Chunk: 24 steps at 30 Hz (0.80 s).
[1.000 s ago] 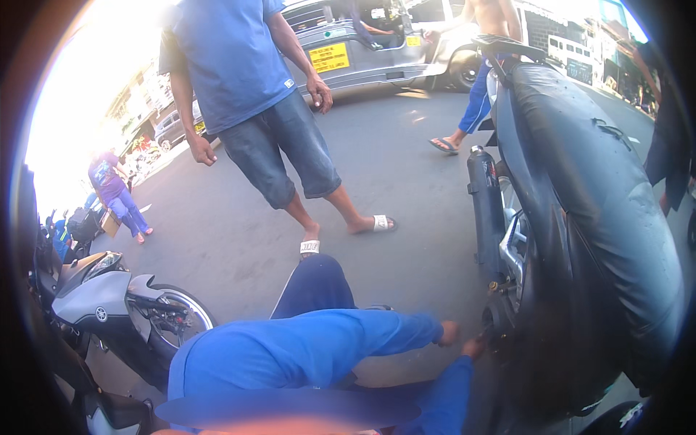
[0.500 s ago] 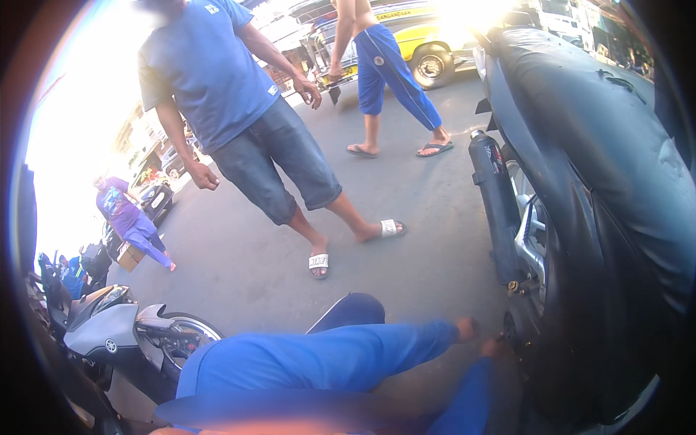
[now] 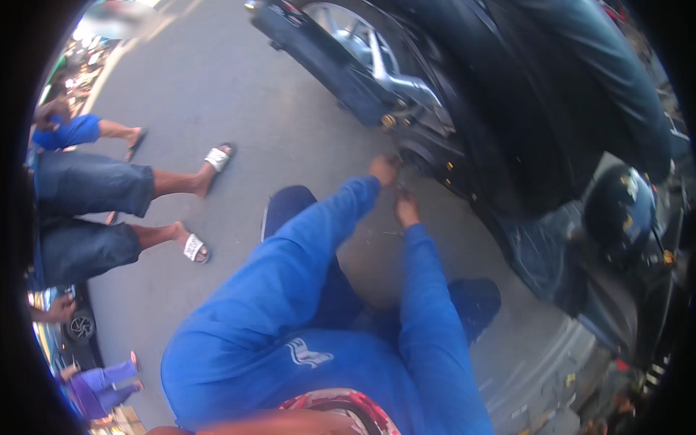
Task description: The person uses a wrench to tighten bolts on the rear wheel and brake assembly of a scooter. They then retrieve a small metal part from a pile of scrap and attach it to the scooter's frame using a zip tie.
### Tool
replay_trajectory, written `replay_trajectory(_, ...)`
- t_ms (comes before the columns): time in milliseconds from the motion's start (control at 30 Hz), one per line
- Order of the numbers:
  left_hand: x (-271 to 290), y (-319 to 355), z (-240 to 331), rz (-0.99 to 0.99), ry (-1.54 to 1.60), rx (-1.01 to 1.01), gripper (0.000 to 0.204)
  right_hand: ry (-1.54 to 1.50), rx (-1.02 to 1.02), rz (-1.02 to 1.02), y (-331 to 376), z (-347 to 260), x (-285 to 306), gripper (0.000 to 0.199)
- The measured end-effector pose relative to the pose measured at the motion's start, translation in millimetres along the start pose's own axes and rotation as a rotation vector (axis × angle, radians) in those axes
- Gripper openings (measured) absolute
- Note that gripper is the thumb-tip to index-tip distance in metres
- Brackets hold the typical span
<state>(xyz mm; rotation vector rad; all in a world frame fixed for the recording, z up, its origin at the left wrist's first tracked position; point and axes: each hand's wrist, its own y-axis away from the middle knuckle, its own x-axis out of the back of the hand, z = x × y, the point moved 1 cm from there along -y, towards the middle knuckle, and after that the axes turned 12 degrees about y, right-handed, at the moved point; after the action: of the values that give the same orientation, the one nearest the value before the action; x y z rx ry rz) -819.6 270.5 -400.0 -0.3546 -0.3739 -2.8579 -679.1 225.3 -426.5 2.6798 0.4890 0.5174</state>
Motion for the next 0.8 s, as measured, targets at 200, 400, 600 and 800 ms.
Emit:
replay_trajectory(200, 13, 6, 7, -0.149, 0.332, 0.184, 0.040, -0.670, -0.401, -0.506, 110, -65, 36, 0.043)
replay_trajectory(400, 25, 9, 23, -0.163, 0.310, 0.145, 0.036, -0.343, -0.318, -0.211, 131, -96, 12, 0.042)
replay_trajectory(600, 76, -22, 74, -0.387, -0.387, -0.214, 0.042, 0.025, -0.078, -0.411, 120, -163, 18, 0.042)
replay_trajectory(800, 59, -7, 13, -0.308, -0.185, -0.429, 0.037, -0.163, -0.242, -0.455, 102, -60, -2, 0.043)
